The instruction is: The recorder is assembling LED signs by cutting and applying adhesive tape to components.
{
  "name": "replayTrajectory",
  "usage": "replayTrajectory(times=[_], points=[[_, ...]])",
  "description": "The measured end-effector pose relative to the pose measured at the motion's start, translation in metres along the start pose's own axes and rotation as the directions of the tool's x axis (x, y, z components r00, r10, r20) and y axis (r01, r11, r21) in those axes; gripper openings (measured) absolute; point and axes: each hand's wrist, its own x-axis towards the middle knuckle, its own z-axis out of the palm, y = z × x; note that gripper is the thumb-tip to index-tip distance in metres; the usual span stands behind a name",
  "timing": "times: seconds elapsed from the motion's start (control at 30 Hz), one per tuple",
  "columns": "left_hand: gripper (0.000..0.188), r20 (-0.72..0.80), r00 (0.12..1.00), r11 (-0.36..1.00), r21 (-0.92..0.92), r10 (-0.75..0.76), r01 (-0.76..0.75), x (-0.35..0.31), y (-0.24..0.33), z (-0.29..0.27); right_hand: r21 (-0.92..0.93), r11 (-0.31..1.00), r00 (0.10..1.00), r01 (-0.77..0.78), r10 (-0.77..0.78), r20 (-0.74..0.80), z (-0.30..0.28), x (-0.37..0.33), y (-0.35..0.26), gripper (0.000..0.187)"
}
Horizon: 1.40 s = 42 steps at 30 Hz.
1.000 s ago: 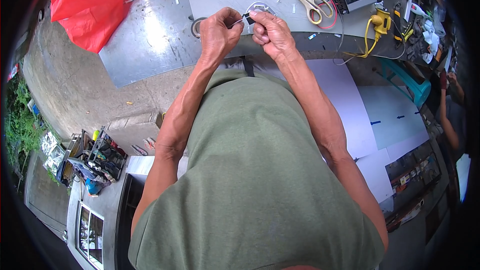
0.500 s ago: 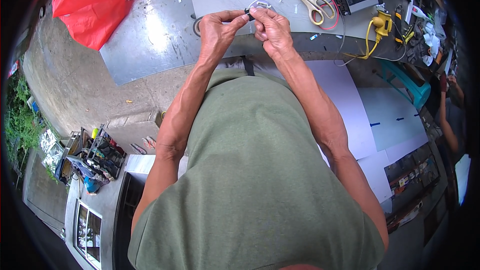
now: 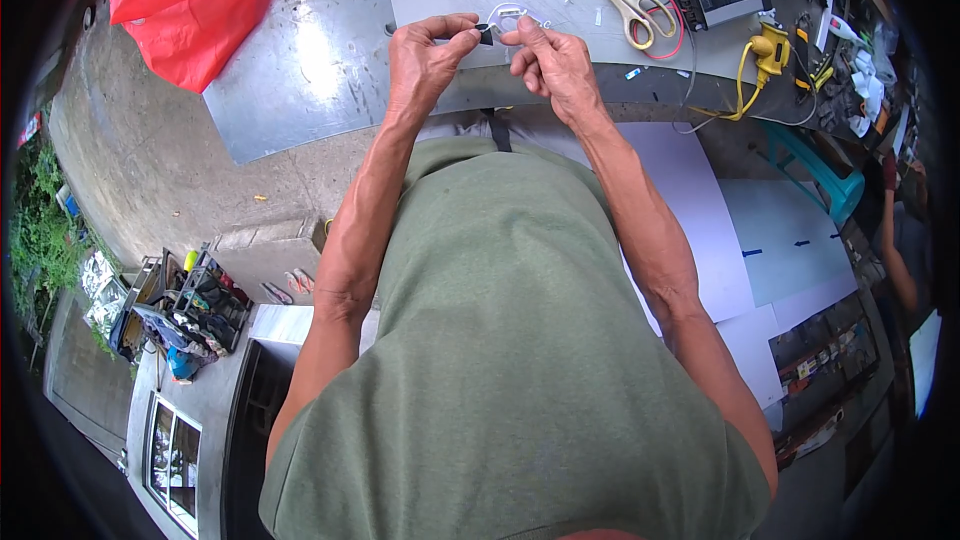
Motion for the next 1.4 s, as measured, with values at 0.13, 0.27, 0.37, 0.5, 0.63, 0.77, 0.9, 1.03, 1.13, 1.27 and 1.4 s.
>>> replayTrajectory(times=[0.13,0.27,0.37,0.5,0.63,0.77,0.9,1.03,1.13,1.27,1.4], points=[[0.016,-0.018,0.980,0.976,0.097,0.196,-0.193,-0.002,-0.007,-0.004,-0.545,0.707,0.866,0.451,-0.494,0.076,-0.001,-0.001,-0.007,0.027],[0.015,0.002,0.973,0.949,0.220,0.230,-0.225,-0.006,-0.007,-0.009,-0.711,0.248,0.690,0.658,-0.577,0.437,0.006,0.023,-0.025,0.037],[0.014,-0.021,0.979,0.961,0.196,0.202,-0.194,-0.008,-0.007,-0.010,-0.673,0.177,0.656,0.718,-0.493,0.571,0.008,0.042,-0.032,0.039],[0.015,-0.059,0.989,0.975,0.188,0.134,-0.121,-0.012,-0.010,-0.011,-0.687,0.085,0.655,0.721,-0.406,0.637,0.009,0.057,-0.033,0.042],[0.020,-0.146,0.985,0.993,0.092,0.089,-0.076,-0.018,-0.016,-0.007,-0.668,0.126,0.658,0.733,-0.382,0.649,0.009,0.060,-0.030,0.046],[0.020,-0.149,0.986,0.996,0.060,0.076,-0.067,-0.019,-0.015,-0.008,-0.633,0.169,0.633,0.756,-0.435,0.640,0.011,0.057,-0.025,0.046],[0.019,-0.137,0.987,0.995,0.060,0.081,-0.074,-0.019,-0.016,-0.013,-0.687,0.317,0.756,0.654,-0.299,0.582,0.013,0.055,-0.029,0.043],[0.022,-0.066,0.997,0.994,0.103,0.050,-0.043,-0.018,-0.015,-0.014,-0.643,0.288,0.705,0.710,-0.295,0.645,0.011,0.066,-0.027,0.034],[0.022,-0.056,0.997,0.994,0.103,0.052,-0.046,-0.017,-0.015,-0.015,-0.617,0.293,0.682,0.730,-0.269,0.680,0.009,0.069,-0.027,0.029],[0.020,-0.059,0.993,0.986,0.142,0.101,-0.091,-0.016,-0.014,-0.017,-0.645,0.289,0.706,0.707,-0.234,0.669,0.012,0.066,-0.031,0.023],[0.020,-0.053,0.993,0.983,0.158,0.105,-0.096,-0.015,-0.013,-0.019,-0.632,0.249,0.679,0.734,-0.275,0.680,0.014,0.062,-0.033,0.020]])
